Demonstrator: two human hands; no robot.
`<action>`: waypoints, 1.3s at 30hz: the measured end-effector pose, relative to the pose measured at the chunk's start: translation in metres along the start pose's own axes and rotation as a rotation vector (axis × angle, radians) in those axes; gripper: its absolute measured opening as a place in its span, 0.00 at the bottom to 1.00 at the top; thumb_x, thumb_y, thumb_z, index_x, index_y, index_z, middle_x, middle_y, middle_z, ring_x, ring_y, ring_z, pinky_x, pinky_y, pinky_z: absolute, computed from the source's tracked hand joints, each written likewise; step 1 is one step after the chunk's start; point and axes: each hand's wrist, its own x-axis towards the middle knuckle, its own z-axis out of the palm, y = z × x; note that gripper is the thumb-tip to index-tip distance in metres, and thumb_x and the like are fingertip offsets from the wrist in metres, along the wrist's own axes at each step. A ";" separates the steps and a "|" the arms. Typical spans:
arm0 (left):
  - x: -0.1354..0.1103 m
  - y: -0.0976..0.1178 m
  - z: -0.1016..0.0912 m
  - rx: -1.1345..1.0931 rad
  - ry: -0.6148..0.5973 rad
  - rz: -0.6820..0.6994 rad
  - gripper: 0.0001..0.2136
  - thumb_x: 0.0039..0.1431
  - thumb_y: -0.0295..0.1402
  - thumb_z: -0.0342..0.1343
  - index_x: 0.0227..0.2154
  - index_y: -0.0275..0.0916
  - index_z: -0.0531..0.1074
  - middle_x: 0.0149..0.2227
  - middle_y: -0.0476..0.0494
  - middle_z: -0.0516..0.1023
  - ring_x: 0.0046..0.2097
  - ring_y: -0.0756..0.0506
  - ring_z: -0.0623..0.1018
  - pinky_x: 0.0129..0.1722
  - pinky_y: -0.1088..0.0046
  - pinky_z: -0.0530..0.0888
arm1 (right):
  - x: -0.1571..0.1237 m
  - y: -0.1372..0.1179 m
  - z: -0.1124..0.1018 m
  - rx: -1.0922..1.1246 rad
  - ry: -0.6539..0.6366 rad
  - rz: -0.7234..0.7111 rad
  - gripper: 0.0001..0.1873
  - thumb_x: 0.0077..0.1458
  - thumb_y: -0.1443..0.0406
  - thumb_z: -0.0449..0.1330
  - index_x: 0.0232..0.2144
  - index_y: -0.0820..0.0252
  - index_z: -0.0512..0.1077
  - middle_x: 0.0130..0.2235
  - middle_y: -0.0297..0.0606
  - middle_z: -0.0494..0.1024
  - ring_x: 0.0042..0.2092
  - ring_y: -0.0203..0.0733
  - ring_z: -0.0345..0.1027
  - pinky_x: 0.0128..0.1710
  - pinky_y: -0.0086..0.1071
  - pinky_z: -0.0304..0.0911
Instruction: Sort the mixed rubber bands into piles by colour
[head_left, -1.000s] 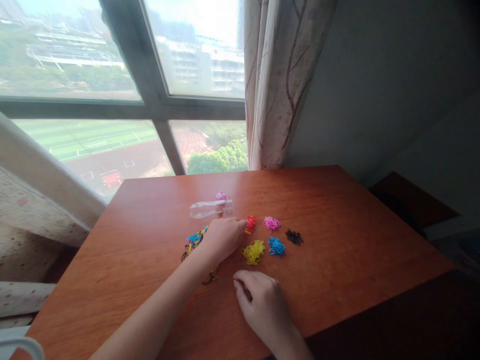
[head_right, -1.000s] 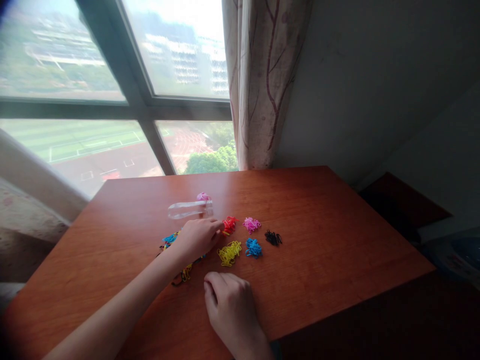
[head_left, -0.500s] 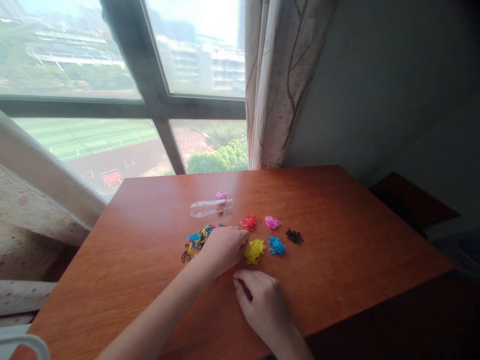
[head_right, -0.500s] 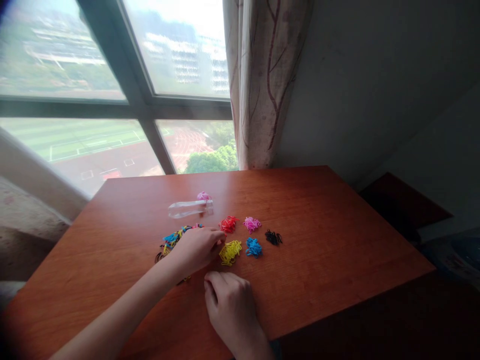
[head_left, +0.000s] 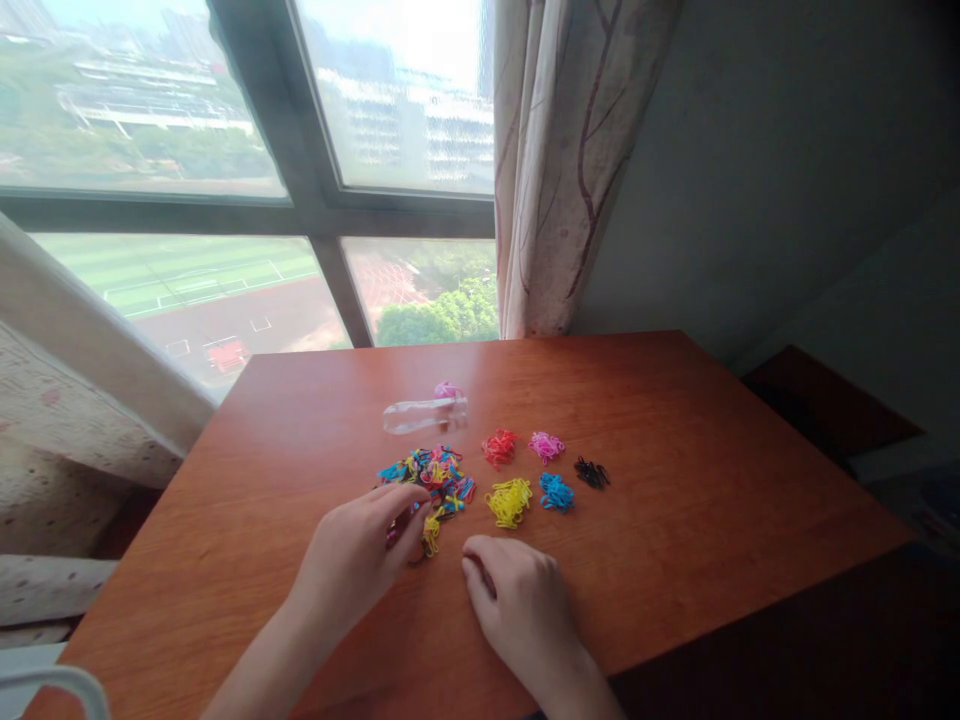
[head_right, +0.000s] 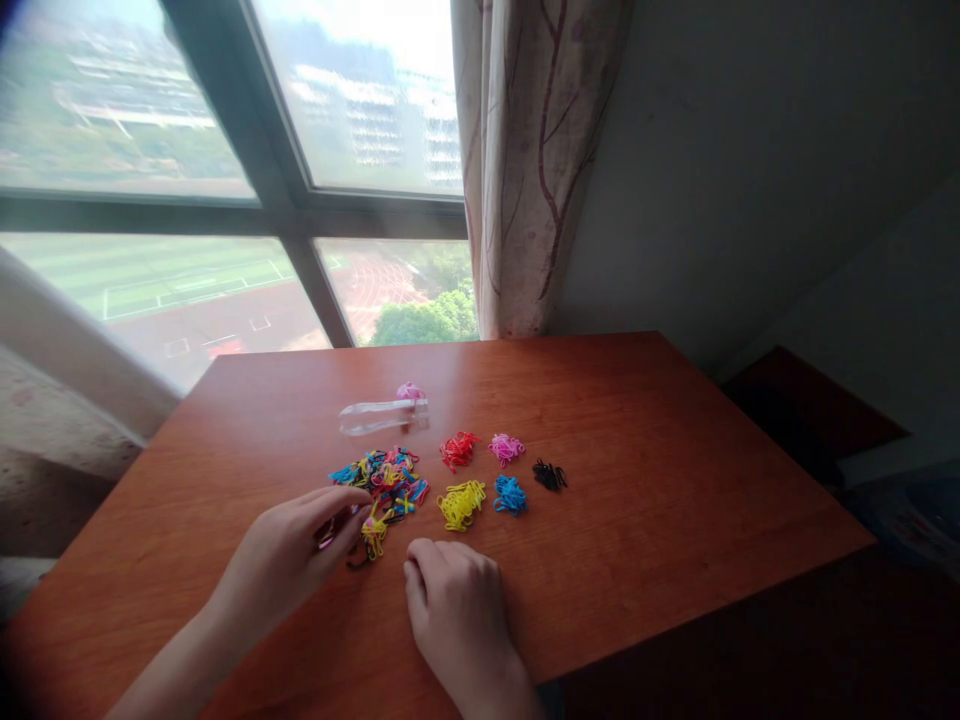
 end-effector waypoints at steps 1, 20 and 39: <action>-0.009 -0.004 0.003 -0.020 0.030 -0.013 0.09 0.64 0.37 0.49 0.37 0.44 0.74 0.30 0.51 0.79 0.29 0.48 0.77 0.29 0.76 0.69 | 0.001 -0.002 0.000 -0.005 -0.003 0.004 0.06 0.60 0.69 0.55 0.34 0.53 0.69 0.31 0.29 0.76 0.33 0.38 0.69 0.32 0.30 0.50; -0.053 -0.013 0.027 -0.013 0.013 -0.007 0.08 0.65 0.36 0.48 0.37 0.46 0.73 0.34 0.51 0.81 0.33 0.49 0.80 0.32 0.77 0.71 | 0.020 -0.021 0.019 -0.061 0.018 -0.001 0.06 0.58 0.70 0.57 0.31 0.54 0.70 0.29 0.30 0.77 0.31 0.37 0.70 0.30 0.28 0.50; -0.045 -0.005 0.028 -0.155 0.108 -0.022 0.08 0.65 0.34 0.49 0.42 0.44 0.72 0.30 0.52 0.79 0.27 0.51 0.77 0.29 0.78 0.70 | 0.016 -0.016 0.017 0.119 0.086 0.006 0.07 0.58 0.70 0.56 0.36 0.55 0.73 0.28 0.30 0.76 0.29 0.37 0.69 0.31 0.28 0.53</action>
